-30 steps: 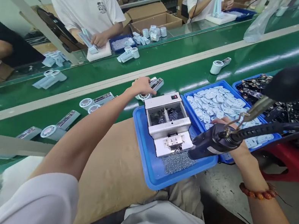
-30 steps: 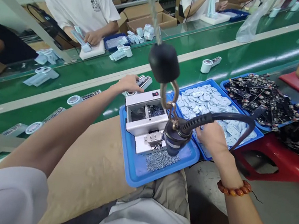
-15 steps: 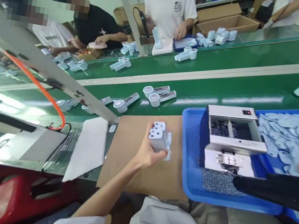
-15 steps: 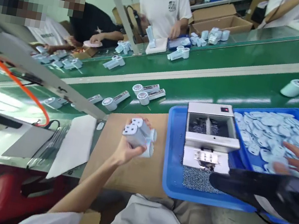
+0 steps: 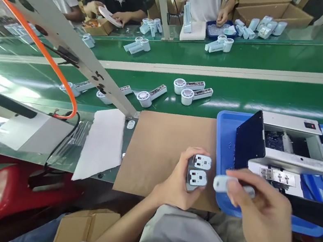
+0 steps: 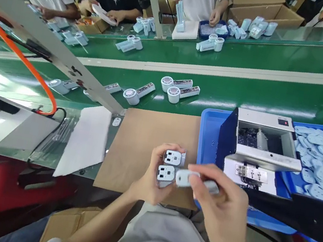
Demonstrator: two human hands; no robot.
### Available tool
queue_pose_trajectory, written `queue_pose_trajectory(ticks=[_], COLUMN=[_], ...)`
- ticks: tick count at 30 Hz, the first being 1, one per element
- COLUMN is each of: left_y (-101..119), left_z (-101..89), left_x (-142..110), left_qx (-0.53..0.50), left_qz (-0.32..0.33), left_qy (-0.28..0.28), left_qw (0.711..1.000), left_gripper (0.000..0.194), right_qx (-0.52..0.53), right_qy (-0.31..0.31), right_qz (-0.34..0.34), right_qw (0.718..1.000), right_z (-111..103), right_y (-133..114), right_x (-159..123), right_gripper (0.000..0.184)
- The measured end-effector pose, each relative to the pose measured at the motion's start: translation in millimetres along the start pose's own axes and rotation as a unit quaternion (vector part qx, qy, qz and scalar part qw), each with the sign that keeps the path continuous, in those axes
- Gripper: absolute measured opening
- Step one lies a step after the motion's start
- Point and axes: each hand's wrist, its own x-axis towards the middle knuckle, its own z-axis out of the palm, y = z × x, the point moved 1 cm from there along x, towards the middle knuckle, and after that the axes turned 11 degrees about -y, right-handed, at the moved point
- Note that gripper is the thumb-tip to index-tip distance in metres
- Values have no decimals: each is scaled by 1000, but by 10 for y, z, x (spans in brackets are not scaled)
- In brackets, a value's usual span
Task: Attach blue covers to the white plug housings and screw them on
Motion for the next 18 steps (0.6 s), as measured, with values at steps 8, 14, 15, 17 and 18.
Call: queue_pose_trajectory(ticks=[8,14,15,17,18], left_y=[-120,-136,-145,-155,-153], left_z=[117,145,154,164,162], left_x=[65,94,86,65,54], left_qx=[53,45,48,57,65], left_qz=[56,97,95,87,83], left_qy=[12,7,6,3,3], left_qw=[997,994,994,995,994], left_gripper=[119,120,122,122,122], right_qx=[-29,123,150,145,114], right_qy=[-63,-163,-173,-178,-173], right_qz=[-35,111,130,128,111], right_qw=[997,973,965,965,972], right_z=[59,29,29,22,16], right_y=[-305,-334,-331,-346,-362], right_x=[732,725,723,727,732], right_gripper=[21,50,54,52,47])
